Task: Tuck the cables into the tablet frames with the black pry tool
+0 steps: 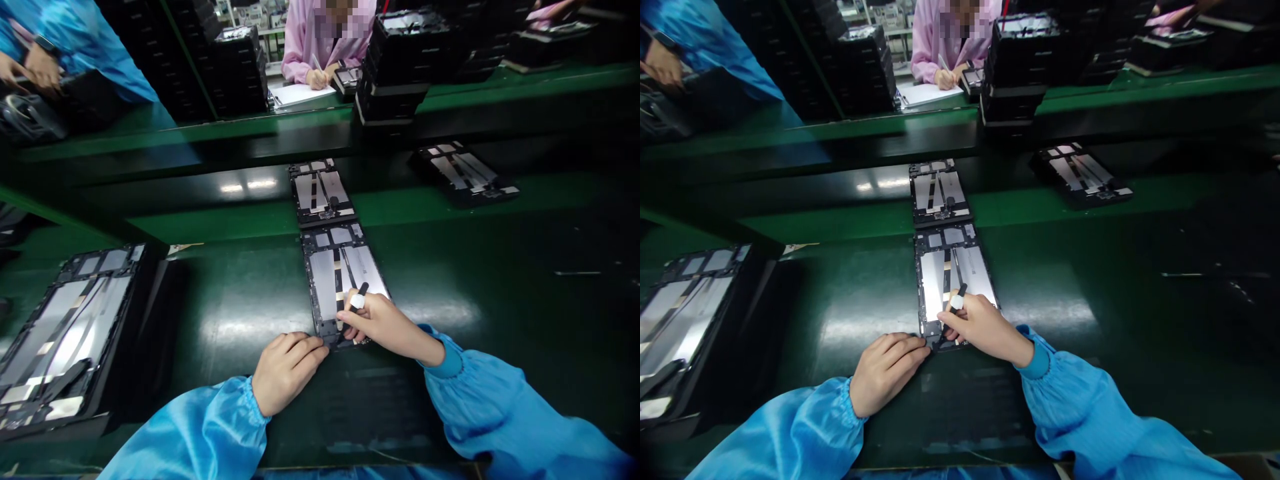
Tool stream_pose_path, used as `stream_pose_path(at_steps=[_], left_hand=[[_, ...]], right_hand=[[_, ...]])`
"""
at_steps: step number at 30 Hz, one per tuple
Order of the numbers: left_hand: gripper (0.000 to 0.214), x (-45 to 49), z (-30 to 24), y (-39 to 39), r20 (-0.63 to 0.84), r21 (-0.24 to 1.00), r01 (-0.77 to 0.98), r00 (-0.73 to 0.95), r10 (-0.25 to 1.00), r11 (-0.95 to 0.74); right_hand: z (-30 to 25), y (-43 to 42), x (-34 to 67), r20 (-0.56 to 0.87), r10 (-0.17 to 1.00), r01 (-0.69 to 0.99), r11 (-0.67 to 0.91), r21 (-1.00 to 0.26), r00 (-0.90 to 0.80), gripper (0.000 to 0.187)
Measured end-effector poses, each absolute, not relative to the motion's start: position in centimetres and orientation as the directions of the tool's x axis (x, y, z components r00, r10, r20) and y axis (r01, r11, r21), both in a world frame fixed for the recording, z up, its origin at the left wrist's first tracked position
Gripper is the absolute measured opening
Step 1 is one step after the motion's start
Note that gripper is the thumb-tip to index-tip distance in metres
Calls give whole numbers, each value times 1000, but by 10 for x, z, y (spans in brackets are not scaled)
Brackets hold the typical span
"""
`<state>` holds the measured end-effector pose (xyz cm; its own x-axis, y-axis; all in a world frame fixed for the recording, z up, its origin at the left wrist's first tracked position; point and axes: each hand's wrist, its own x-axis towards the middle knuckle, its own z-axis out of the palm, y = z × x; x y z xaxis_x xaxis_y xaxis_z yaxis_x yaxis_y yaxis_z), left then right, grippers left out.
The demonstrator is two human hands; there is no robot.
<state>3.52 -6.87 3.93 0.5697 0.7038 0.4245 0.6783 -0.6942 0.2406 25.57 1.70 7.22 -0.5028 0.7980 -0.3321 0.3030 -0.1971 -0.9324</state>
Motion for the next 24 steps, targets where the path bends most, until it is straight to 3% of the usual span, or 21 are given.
stream_pose_path(at_steps=[10,14,19,24], left_hand=[[33,36,48,-69,356,61,681,668,653,-730],[34,37,49,-69,354,75,688,659,664,-722],[32,36,45,-69,364,114,687,643,674,-717],[32,36,41,-70,381,134,704,613,692,-698]], right_hand=[[70,15,261,-287,821,277,-165,-947,-493,18],[72,10,279,-205,894,321,-73,-944,-399,22],[74,1,289,-122,903,458,89,-885,-412,21],[72,0,285,-105,904,453,105,-885,-415,23]])
